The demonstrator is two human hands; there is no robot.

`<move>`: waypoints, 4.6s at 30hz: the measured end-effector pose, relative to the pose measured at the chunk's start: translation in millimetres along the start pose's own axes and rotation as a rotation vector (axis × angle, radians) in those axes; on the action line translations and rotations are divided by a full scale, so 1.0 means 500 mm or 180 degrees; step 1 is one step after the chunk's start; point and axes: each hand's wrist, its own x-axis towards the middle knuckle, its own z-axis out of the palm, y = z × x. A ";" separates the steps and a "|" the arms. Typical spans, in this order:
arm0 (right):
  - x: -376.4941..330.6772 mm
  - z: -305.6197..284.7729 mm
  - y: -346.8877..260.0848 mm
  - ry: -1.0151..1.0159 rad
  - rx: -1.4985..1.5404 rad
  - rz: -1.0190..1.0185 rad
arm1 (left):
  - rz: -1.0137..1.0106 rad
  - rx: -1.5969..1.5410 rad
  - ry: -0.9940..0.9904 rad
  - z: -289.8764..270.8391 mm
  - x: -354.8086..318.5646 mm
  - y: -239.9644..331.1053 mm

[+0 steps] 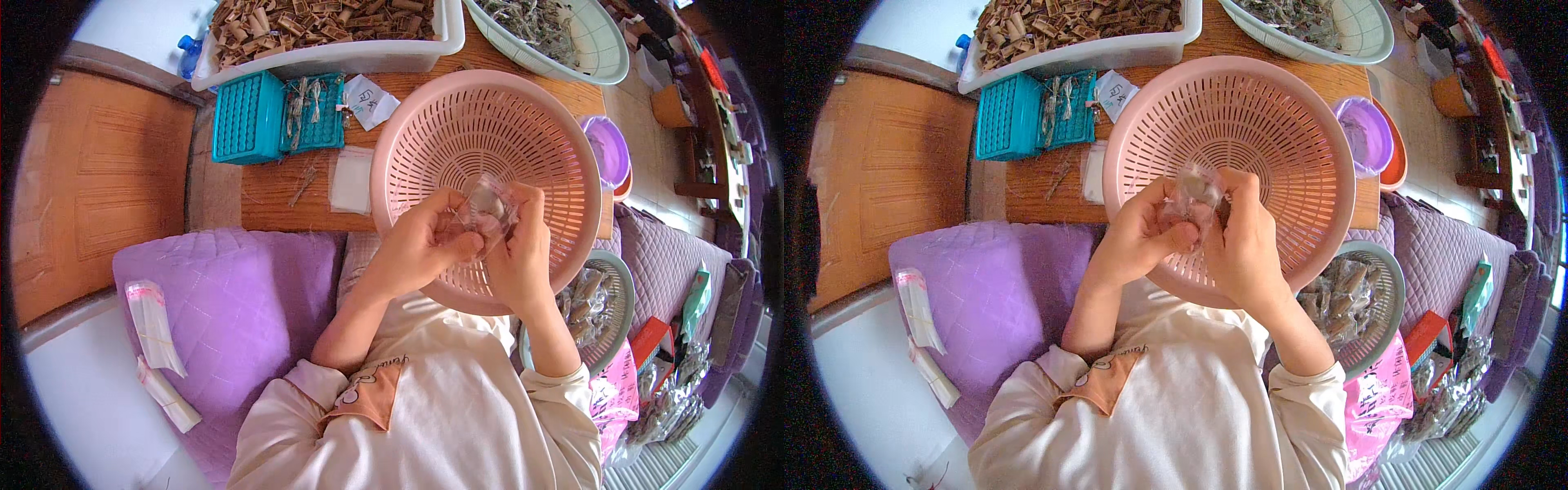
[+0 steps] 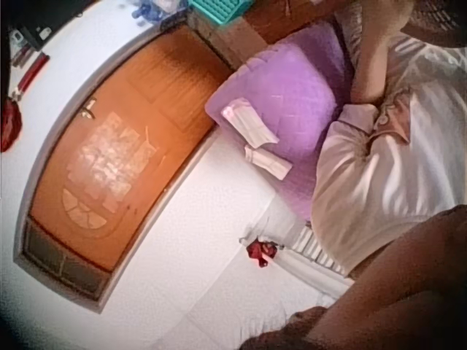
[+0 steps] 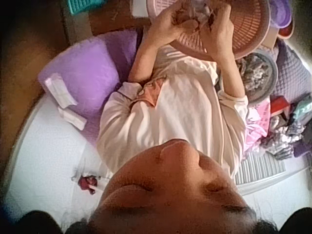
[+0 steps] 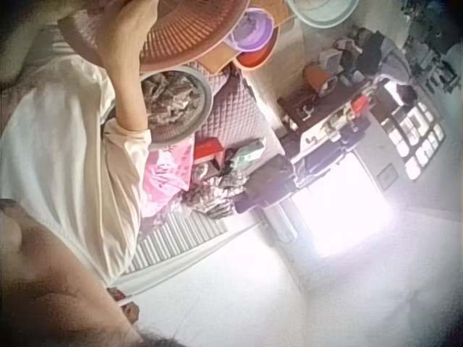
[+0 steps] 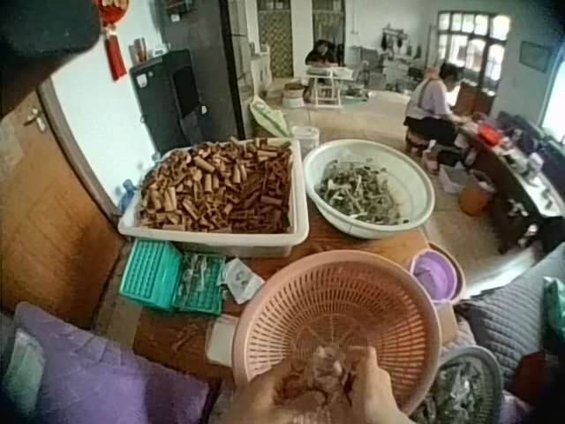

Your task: The person packs small rolled items into individual plastic bags, seals the bags by hand, and places them into a basket. The person then gathers the packaged items into a larger plastic bag.

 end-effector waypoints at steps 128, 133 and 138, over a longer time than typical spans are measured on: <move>0.031 -0.050 -0.064 0.1113 0.0582 -0.0040 | 0.0386 0.2438 0.0868 -0.001 -0.024 0.058; 0.033 -0.050 -0.060 0.1148 0.0416 -0.0177 | 0.0584 0.2423 0.0876 -0.008 -0.021 0.047; 0.032 -0.048 -0.068 0.1130 0.0351 -0.0151 | 0.0954 0.2495 0.0820 -0.021 -0.022 0.031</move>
